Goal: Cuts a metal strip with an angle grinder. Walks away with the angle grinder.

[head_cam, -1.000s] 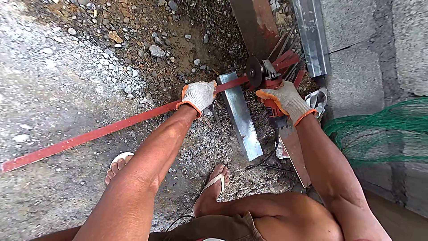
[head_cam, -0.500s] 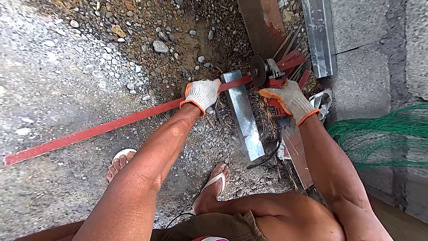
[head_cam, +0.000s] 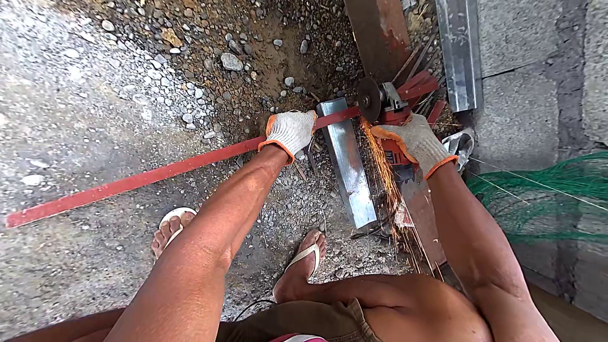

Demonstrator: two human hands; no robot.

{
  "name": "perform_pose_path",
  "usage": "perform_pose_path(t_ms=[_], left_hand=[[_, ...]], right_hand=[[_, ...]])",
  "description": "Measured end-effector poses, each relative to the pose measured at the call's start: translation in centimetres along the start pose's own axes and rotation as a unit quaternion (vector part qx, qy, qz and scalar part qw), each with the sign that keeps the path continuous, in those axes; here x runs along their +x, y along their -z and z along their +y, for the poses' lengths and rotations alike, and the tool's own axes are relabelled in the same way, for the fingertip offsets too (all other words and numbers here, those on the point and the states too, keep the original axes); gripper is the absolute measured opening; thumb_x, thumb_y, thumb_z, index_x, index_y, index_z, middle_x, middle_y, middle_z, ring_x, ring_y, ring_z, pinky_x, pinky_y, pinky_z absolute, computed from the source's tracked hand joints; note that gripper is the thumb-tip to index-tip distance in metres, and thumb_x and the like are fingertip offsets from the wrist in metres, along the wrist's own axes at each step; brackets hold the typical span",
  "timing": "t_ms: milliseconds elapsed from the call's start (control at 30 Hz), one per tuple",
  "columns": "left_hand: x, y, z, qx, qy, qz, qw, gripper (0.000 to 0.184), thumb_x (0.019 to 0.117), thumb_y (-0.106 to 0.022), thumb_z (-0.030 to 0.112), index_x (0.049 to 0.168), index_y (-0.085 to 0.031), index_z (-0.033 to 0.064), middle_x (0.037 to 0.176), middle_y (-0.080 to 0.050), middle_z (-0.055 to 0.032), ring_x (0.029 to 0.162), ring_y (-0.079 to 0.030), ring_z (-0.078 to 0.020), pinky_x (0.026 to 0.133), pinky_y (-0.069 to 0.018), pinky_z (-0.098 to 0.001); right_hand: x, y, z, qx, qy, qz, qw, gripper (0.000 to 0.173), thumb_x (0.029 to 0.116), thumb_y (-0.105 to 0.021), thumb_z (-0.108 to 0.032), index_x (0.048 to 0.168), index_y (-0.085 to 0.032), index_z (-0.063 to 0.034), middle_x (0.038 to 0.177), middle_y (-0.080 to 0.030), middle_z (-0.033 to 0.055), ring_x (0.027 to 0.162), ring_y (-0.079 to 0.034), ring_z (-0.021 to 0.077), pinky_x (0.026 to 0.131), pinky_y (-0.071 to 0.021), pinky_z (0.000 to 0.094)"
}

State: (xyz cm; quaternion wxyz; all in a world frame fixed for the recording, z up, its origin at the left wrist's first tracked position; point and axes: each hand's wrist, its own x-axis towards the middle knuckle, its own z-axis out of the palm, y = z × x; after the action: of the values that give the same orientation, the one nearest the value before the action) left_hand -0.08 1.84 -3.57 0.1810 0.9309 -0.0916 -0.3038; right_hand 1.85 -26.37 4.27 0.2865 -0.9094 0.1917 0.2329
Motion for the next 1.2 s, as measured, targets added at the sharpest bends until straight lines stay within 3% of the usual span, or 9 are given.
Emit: perform_pose_path(t_ms=[367,500,667,800,1000,1200], left_hand=[[0.0,0.1,0.0,-0.009,0.0,0.001,1.0,0.033,0.102,-0.056,0.031,0.127,-0.063,0.0115,0.101,-0.072,-0.0217,0.096,-0.07,-0.045,0.075,-0.0541,-0.0653],[0.0,0.1,0.0,-0.012,0.002,-0.001,1.0,0.034,0.102,-0.056,0.031,0.129,-0.063,0.012,0.101,-0.072,-0.0211,0.096,-0.071,-0.0442,0.075,-0.0545,-0.0645],[0.1,-0.1,-0.1,-0.011,0.001,0.0,1.0,0.034,0.1016,-0.056,0.032,0.129,-0.062,0.0127,0.1,-0.072,-0.0204,0.094,-0.071,-0.0441,0.074,-0.0545,-0.0641],[0.0,-0.1,-0.1,-0.015,-0.002,0.003,1.0,0.034,0.1001,-0.058,0.029,0.13,-0.063,0.0124,0.099,-0.072,-0.0208,0.094,-0.07,-0.0442,0.074,-0.0544,-0.0641],[0.0,0.0,-0.2,-0.018,-0.006,0.001,1.0,0.034,0.1014,-0.057,0.031,0.129,-0.062,0.0121,0.1,-0.072,-0.0207,0.094,-0.07,-0.0439,0.074,-0.0543,-0.0637],[0.2,0.1,-0.2,-0.015,-0.003,-0.006,1.0,0.035,0.1019,-0.056,0.033,0.129,-0.062,0.0115,0.102,-0.072,-0.0213,0.096,-0.07,-0.0445,0.075,-0.0542,-0.0647]], right_hand=[[0.1,0.0,0.0,-0.001,-0.008,0.006,1.0,0.059,0.0697,-0.092,-0.046,0.113,-0.069,-0.0127,0.096,-0.075,0.0043,0.085,-0.073,0.0161,0.077,-0.0629,0.0417],[-1.1,0.7,-1.6,0.024,-0.039,-0.013,0.999,0.058,0.0756,-0.092,-0.038,0.12,-0.066,-0.0096,0.101,-0.073,0.0066,0.089,-0.071,0.0166,0.082,-0.0602,0.0402],[-1.2,0.8,-1.8,0.032,-0.038,-0.011,0.999,0.051,0.0759,-0.092,-0.033,0.114,-0.068,-0.0089,0.098,-0.074,0.006,0.087,-0.073,0.0155,0.078,-0.062,0.0373],[-0.2,0.3,-0.4,-0.001,-0.018,-0.003,1.0,0.055,0.0718,-0.091,-0.044,0.11,-0.07,-0.0114,0.094,-0.075,0.0046,0.085,-0.073,0.0158,0.078,-0.0622,0.0413],[0.1,0.2,-0.4,0.002,-0.017,-0.006,1.0,0.061,0.0688,-0.092,-0.044,0.116,-0.068,-0.0117,0.098,-0.075,0.0049,0.089,-0.073,0.0161,0.081,-0.0626,0.0418],[-0.8,0.5,-1.9,0.018,-0.041,-0.015,0.999,0.059,0.0741,-0.093,-0.036,0.12,-0.066,-0.0105,0.102,-0.073,0.0066,0.09,-0.072,0.0157,0.081,-0.0616,0.0391]])
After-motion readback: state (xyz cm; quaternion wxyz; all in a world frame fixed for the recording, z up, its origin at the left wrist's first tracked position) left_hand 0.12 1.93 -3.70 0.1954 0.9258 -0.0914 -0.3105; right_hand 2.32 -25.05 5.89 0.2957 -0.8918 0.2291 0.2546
